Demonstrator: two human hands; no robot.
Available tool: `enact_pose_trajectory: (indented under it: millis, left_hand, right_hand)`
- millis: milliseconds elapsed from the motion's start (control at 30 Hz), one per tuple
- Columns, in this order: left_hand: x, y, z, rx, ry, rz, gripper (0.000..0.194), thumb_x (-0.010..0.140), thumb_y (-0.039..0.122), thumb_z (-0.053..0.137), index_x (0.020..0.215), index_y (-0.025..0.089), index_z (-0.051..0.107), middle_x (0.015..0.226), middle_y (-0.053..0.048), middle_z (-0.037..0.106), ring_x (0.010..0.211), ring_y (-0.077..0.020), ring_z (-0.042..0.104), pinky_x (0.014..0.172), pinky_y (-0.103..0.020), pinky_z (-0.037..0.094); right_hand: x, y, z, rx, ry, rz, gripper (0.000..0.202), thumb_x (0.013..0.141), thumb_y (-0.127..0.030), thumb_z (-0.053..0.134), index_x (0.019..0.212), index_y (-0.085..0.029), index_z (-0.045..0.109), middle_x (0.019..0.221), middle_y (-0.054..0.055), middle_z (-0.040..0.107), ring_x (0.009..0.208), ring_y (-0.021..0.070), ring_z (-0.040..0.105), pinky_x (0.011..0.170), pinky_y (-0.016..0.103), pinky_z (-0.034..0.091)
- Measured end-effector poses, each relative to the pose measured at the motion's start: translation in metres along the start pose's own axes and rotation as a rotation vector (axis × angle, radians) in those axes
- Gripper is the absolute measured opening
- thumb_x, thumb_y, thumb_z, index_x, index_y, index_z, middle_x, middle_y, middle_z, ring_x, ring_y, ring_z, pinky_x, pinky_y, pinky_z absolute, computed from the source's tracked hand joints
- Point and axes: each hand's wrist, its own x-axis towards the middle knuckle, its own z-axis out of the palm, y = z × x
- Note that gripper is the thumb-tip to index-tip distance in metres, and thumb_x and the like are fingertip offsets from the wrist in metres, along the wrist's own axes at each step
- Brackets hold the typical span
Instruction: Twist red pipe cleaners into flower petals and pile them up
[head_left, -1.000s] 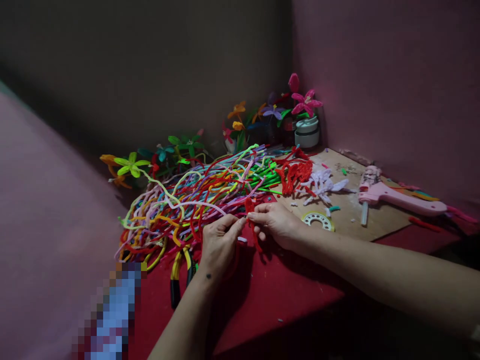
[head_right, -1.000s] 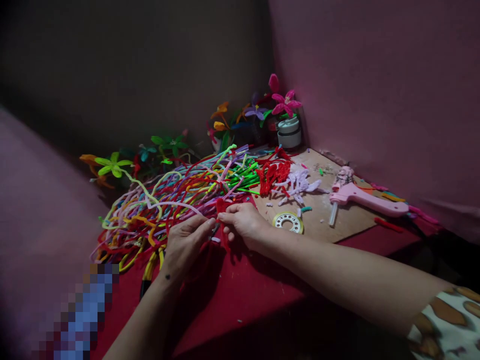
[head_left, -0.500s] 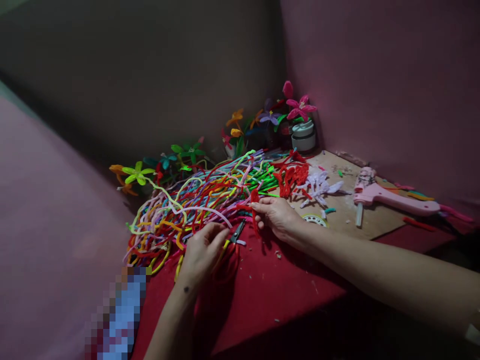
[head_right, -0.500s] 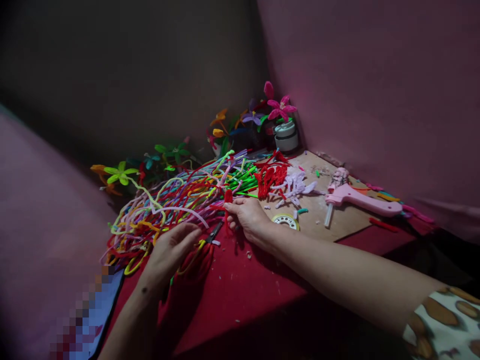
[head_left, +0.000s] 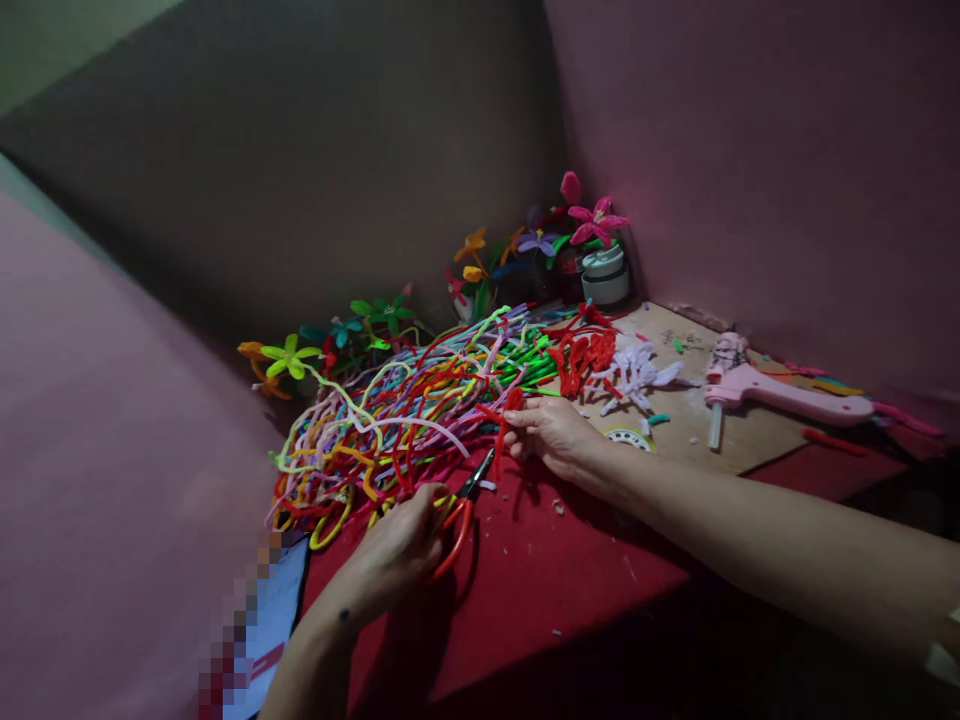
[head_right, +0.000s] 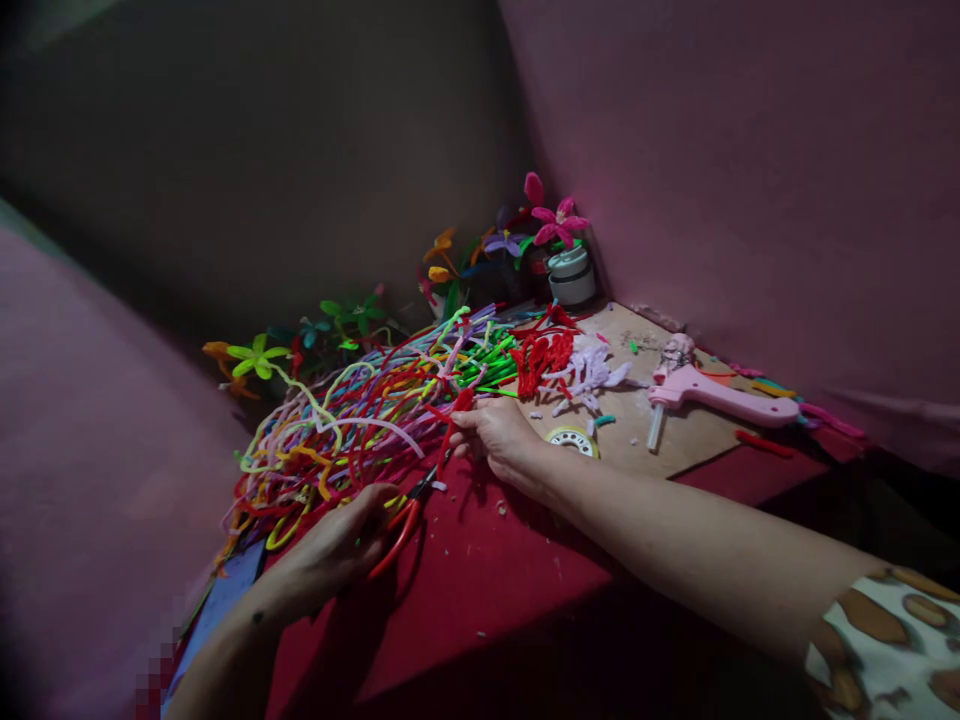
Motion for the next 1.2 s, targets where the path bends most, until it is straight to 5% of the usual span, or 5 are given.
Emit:
enact_pose_trajectory:
  millis: [300, 567, 967, 1200]
  left_hand:
    - [-0.016, 0.000, 0.005, 0.026, 0.000, -0.011, 0.025, 0.078, 0.037, 0.045, 0.098, 0.023, 0.049, 0.078, -0.002, 0.064, 0.071, -0.0170, 0.059, 0.065, -0.025, 0.041]
    - [-0.008, 0.008, 0.018, 0.131, 0.083, 0.110, 0.028, 0.084, 0.025, 0.028, 0.107, 0.018, 0.042, 0.102, -0.013, 0.059, 0.093, -0.0232, 0.057, 0.078, -0.035, 0.042]
    - [0.003, 0.026, 0.023, 0.088, 0.052, 0.217, 0.042, 0.079, 0.013, 0.030, 0.121, 0.014, 0.035, 0.114, -0.017, 0.055, 0.107, -0.0225, 0.052, 0.088, -0.038, 0.041]
    - [0.010, 0.037, 0.023, 0.113, 0.057, 0.178, 0.036, 0.081, 0.019, 0.037, 0.117, 0.020, 0.041, 0.107, -0.013, 0.059, 0.094, -0.0222, 0.060, 0.072, -0.030, 0.046]
  right_hand:
    - [0.000, 0.001, 0.001, -0.008, -0.009, 0.033, 0.022, 0.075, -0.007, 0.053, 0.056, -0.013, 0.046, 0.042, 0.000, 0.049, 0.036, 0.0081, 0.046, 0.035, 0.019, 0.035]
    - [-0.006, -0.002, 0.005, 0.057, -0.056, 0.066, 0.019, 0.073, -0.005, 0.051, 0.055, -0.012, 0.049, 0.044, 0.000, 0.048, 0.041, 0.0095, 0.048, 0.037, 0.020, 0.035]
    - [-0.011, 0.003, 0.009, 0.037, -0.118, 0.132, 0.018, 0.069, 0.000, 0.046, 0.056, -0.013, 0.045, 0.047, -0.002, 0.048, 0.039, 0.0084, 0.047, 0.033, 0.019, 0.035]
    - [-0.012, 0.005, 0.010, -0.007, -0.079, 0.133, 0.019, 0.066, 0.001, 0.045, 0.055, -0.015, 0.042, 0.041, -0.002, 0.047, 0.035, 0.0084, 0.045, 0.033, 0.018, 0.034]
